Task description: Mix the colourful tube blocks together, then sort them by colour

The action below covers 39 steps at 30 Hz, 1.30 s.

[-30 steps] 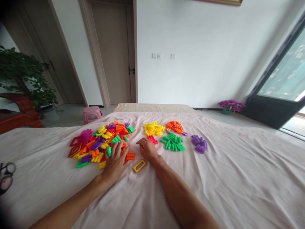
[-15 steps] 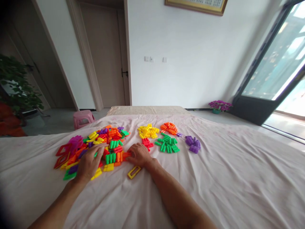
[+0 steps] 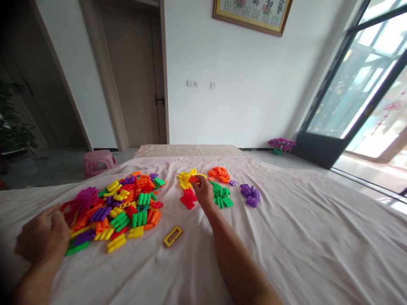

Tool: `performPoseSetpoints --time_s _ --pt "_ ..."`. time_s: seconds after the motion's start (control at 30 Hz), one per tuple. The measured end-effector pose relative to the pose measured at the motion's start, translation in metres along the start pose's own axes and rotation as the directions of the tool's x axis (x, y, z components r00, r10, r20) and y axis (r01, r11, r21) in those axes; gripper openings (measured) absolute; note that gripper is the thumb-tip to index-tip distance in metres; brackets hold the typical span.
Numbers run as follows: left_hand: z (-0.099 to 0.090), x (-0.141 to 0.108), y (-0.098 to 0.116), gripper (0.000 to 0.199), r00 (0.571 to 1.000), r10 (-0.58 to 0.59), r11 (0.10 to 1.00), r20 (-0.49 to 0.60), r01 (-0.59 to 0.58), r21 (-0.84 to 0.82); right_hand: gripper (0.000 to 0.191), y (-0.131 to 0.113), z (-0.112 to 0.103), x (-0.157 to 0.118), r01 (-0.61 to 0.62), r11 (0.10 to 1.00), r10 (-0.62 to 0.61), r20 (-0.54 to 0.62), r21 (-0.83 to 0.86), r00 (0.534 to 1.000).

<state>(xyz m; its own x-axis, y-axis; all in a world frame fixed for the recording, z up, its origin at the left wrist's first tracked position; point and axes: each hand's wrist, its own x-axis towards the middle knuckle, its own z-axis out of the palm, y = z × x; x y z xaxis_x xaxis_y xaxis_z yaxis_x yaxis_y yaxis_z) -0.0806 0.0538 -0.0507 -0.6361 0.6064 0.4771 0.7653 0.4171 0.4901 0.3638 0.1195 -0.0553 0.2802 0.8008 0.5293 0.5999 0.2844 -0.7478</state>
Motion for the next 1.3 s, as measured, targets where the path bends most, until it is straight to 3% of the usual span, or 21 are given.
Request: performPoseSetpoints --time_s 0.07,0.13,0.23,0.33,0.43,0.53,0.67,0.77,0.87,1.0,1.1,1.17,1.3 --pt "0.008 0.006 -0.006 0.062 0.988 -0.097 0.992 0.124 0.086 0.095 0.042 0.016 -0.014 0.014 -0.088 0.996 0.089 -0.095 0.009 0.991" --pt "0.015 0.01 -0.008 0.062 0.973 -0.096 0.989 0.21 0.069 0.132 0.049 0.032 -0.027 0.025 -0.162 0.984 0.171 -0.163 0.071 0.972" --pt "0.021 0.012 -0.008 0.061 0.968 -0.029 0.993 0.25 -0.002 0.122 0.059 0.051 -0.041 0.032 -0.218 0.96 0.251 -0.204 0.174 0.946" --pt "0.023 0.012 -0.007 0.064 0.961 0.0 0.995 0.278 -0.028 0.097 0.053 0.062 -0.048 0.032 -0.243 0.953 0.281 -0.227 0.179 0.932" --pt "0.024 0.013 -0.009 0.064 0.952 0.005 0.997 0.306 -0.03 0.076 0.036 0.062 -0.046 0.029 -0.233 0.968 0.248 -0.24 0.09 0.939" --pt "0.028 0.015 -0.012 0.059 0.946 0.037 0.998 0.321 -0.053 0.042 0.03 0.05 -0.032 0.023 -0.144 0.988 0.151 -0.194 0.051 0.969" --pt "0.03 0.014 -0.014 0.054 0.943 0.077 0.997 0.323 -0.078 -0.011 0.027 0.014 -0.003 0.005 0.031 0.998 -0.034 0.052 0.058 0.998" --pt "0.031 0.013 -0.012 0.055 0.94 0.045 0.999 0.34 -0.04 -0.022 0.025 -0.02 0.016 -0.016 0.201 0.979 -0.203 0.293 0.038 0.934" --pt "0.031 0.012 -0.01 0.056 0.938 0.031 0.999 0.346 -0.024 -0.024 0.024 -0.049 0.025 -0.039 0.336 0.939 -0.327 0.487 0.072 0.81" --pt "0.031 0.012 -0.01 0.056 0.933 0.029 0.999 0.36 -0.016 -0.037 0.029 -0.071 0.027 -0.06 0.444 0.885 -0.424 0.635 0.139 0.646" --pt "0.03 0.011 -0.01 0.056 0.931 0.022 0.999 0.364 -0.007 -0.042 0.033 -0.077 0.027 -0.065 0.515 0.846 -0.452 0.694 0.135 0.56" --pt "0.03 0.011 -0.01 0.056 0.931 0.02 0.999 0.365 -0.005 -0.043 0.029 -0.078 0.027 -0.065 0.52 0.847 -0.43 0.714 0.109 0.552" --pt "0.03 0.012 -0.009 0.055 0.932 0.03 0.999 0.362 -0.015 -0.043 0.017 -0.075 0.027 -0.062 0.446 0.892 -0.359 0.715 0.073 0.6"
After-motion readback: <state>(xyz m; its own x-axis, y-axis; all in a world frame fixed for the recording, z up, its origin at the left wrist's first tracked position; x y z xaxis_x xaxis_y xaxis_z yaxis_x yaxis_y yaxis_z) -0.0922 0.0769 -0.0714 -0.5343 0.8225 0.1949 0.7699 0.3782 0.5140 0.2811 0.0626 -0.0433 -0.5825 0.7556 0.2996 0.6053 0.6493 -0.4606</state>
